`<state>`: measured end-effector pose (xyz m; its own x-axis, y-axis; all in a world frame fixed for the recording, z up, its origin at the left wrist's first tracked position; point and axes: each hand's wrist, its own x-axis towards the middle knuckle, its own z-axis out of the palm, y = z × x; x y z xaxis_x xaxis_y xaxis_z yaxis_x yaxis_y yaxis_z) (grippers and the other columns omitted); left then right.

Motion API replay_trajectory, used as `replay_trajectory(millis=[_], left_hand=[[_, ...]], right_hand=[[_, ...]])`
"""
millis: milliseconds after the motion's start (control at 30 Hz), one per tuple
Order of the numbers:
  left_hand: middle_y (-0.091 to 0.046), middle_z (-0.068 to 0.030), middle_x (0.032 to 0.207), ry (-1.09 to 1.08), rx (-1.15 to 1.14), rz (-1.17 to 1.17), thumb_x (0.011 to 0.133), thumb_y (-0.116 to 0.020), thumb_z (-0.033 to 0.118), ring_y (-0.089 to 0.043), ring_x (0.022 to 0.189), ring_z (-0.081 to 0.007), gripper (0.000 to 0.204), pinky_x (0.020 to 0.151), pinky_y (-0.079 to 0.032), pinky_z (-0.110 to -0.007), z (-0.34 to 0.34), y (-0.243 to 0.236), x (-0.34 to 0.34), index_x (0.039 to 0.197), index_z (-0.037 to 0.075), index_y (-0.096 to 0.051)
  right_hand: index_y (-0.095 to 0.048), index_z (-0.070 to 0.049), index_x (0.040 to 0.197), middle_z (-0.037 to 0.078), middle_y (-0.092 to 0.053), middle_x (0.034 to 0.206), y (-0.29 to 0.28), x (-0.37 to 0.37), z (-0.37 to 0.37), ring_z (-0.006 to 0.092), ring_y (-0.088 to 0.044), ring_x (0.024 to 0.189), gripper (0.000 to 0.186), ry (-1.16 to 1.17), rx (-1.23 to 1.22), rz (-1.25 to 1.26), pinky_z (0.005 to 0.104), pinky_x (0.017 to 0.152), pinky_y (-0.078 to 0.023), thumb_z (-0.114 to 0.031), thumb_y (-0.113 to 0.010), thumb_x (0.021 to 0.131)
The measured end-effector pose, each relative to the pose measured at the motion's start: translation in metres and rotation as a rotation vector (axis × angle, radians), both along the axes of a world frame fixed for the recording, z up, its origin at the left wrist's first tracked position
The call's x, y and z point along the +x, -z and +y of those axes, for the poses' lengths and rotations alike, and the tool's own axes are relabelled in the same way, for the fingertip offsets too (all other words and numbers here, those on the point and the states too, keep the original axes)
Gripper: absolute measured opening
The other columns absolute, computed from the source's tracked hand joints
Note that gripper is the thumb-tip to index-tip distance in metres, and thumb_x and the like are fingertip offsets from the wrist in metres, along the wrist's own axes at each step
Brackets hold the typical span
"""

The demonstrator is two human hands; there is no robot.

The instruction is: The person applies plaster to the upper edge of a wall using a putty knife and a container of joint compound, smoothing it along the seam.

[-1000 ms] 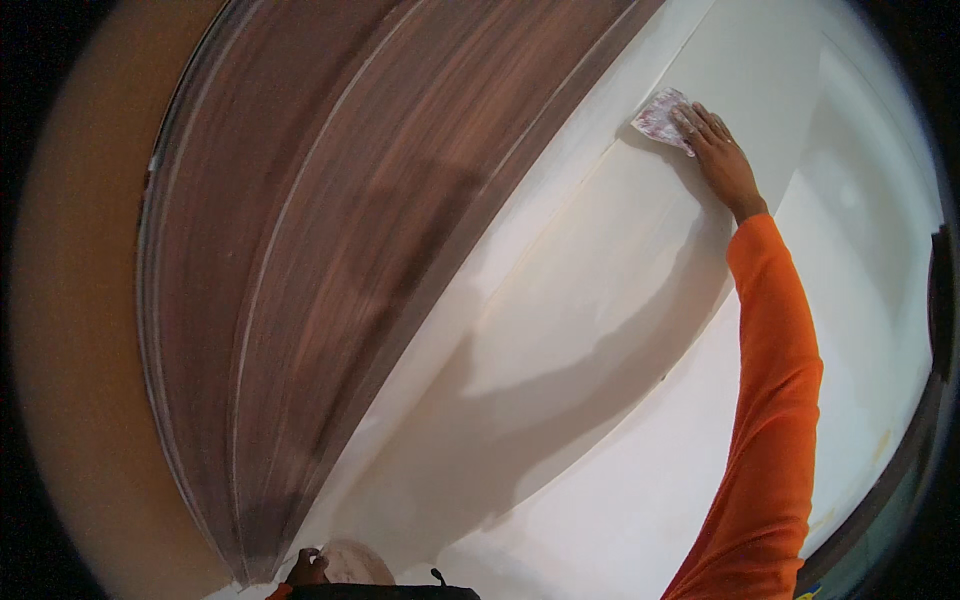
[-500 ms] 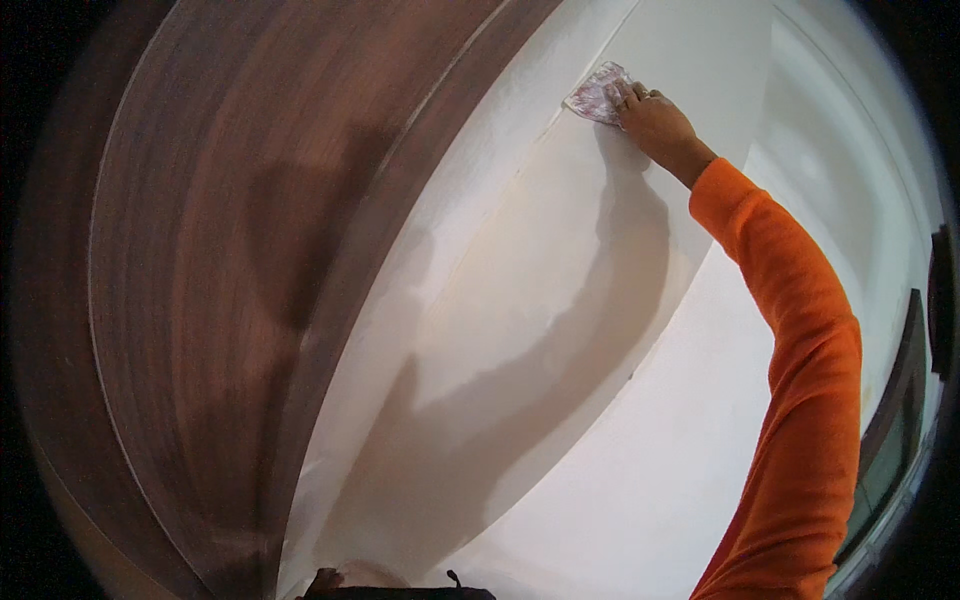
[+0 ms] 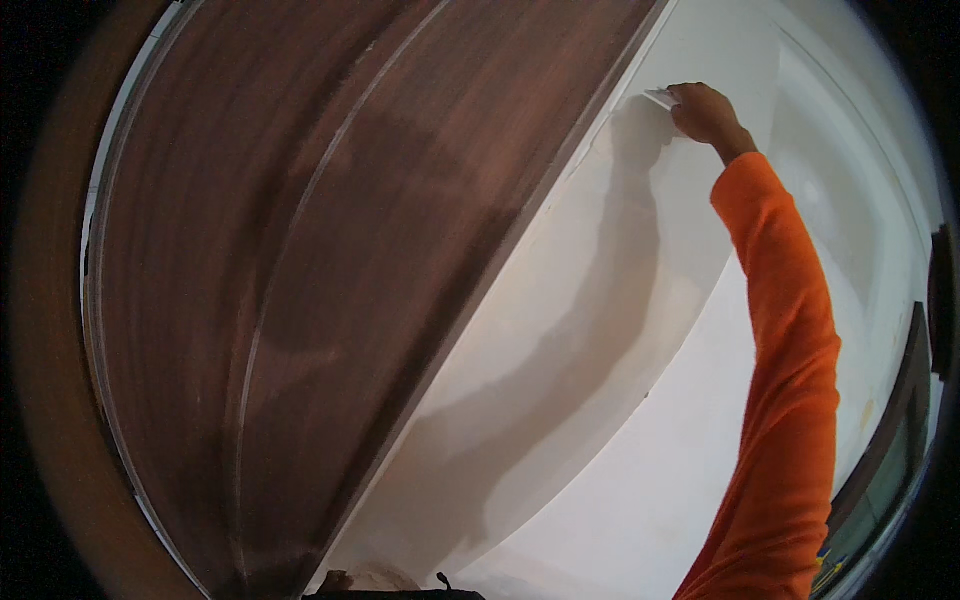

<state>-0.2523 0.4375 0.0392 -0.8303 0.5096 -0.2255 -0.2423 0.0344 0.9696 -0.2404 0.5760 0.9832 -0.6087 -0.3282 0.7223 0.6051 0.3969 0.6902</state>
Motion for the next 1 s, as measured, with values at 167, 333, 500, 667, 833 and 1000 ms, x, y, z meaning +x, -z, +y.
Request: replay_trajectory(millis=[167,333,500,667,833,1000], left_hand=[[-0.059,-0.0211,0.103,0.012,-0.018,-0.044,0.084,-0.067,0.031,-0.060,0.093,-0.0283,0.051,0.085,-0.047,-0.043,-0.045,-0.005,0.000,0.118,-0.005,-0.054],[-0.060,-0.0202,0.101,-0.022,-0.012,-0.135,0.084,-0.067,0.031,-0.061,0.092,-0.0267,0.052,0.084,-0.048,-0.042,-0.105,-0.007,0.008,0.118,-0.006,-0.054],[-0.062,-0.0194,0.099,-0.140,0.040,-0.299,0.083,-0.068,0.031,-0.062,0.090,-0.0251,0.053,0.083,-0.049,-0.041,-0.162,-0.008,0.023,0.119,-0.006,-0.054],[-0.064,-0.0135,0.094,0.143,0.147,-0.019,0.089,-0.058,0.036,-0.063,0.082,-0.0204,0.048,0.079,-0.050,-0.034,-0.248,-0.128,-0.048,0.117,-0.003,-0.056],[-0.062,-0.0048,0.087,0.020,0.420,-0.263,0.093,-0.051,0.037,-0.059,0.075,-0.0162,0.032,0.069,-0.051,-0.032,-0.232,-0.321,-0.099,0.100,0.007,-0.059],[-0.064,-0.0056,0.102,0.025,0.526,-0.146,0.092,-0.048,0.049,-0.062,0.089,-0.0149,0.045,0.074,-0.051,-0.031,-0.110,-0.546,-0.172,0.114,0.011,-0.058]], right_hand=[[-0.066,-0.007,0.111,0.014,-0.067,0.103,0.050,-0.037,-0.047,0.0327,-0.063,0.099,0.032,0.076,0.015,-0.130,0.0434,0.086,-0.052,-0.013,-0.050,0.083],[-0.065,-0.004,0.108,0.012,-0.066,0.093,0.167,0.001,-0.100,0.0286,-0.063,0.081,0.030,-0.142,0.111,-0.510,0.0413,0.077,-0.054,-0.015,-0.052,0.083],[-0.062,0.002,0.109,0.010,-0.064,0.084,0.185,0.067,-0.146,0.0222,-0.061,0.070,0.032,-0.758,-0.969,-0.492,0.0348,0.063,-0.051,-0.018,-0.053,0.085],[-0.055,0.004,0.118,0.004,-0.061,0.086,0.207,0.041,-0.184,0.0133,-0.057,0.062,0.042,-1.138,-1.712,-0.335,0.0244,0.051,-0.045,-0.021,-0.056,0.084],[-0.057,0.003,0.116,0.002,-0.060,0.087,0.149,0.005,-0.153,0.0109,-0.058,0.068,0.041,-1.210,-1.979,-0.305,0.0257,0.058,-0.048,-0.019,-0.057,0.081],[-0.058,0.003,0.120,-0.001,-0.060,0.086,0.095,-0.001,-0.015,0.0052,-0.050,0.064,0.041,-1.139,-1.974,-0.306,0.0190,0.057,-0.040,-0.010,-0.050,0.082]])
